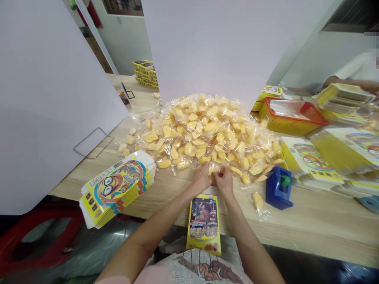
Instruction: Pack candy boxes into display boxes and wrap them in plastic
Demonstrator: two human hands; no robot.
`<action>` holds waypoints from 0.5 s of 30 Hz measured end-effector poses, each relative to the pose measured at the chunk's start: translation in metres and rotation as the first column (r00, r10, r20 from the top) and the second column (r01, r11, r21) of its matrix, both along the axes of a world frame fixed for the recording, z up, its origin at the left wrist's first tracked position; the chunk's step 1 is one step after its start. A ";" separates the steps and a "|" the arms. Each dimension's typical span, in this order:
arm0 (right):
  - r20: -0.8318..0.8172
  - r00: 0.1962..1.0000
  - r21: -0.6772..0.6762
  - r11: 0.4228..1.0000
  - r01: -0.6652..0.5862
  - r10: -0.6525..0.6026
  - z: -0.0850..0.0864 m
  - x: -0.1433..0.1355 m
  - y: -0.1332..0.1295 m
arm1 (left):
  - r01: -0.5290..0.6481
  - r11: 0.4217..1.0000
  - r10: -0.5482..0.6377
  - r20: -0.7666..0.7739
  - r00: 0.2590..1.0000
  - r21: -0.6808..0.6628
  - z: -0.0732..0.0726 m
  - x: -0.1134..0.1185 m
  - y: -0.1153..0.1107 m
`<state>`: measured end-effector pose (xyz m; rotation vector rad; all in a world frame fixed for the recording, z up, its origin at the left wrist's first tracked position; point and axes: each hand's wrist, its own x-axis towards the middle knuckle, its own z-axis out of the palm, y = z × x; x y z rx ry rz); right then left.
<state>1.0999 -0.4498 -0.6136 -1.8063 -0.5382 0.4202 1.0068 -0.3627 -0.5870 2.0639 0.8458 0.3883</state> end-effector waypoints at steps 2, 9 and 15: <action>-0.019 0.997 0.058 0.996 -0.070 0.072 0.007 0.000 0.003 | 0.005 0.997 0.000 0.062 0.998 -0.074 0.004 -0.002 0.002; 0.018 0.987 0.181 0.970 -0.160 0.159 0.046 -0.024 0.007 | -0.128 0.935 0.255 0.374 0.892 -0.332 0.034 -0.008 -0.011; 0.022 0.997 0.198 0.977 -0.082 0.079 0.053 -0.047 0.015 | -0.252 0.886 0.413 0.413 0.812 -0.390 0.035 -0.005 -0.028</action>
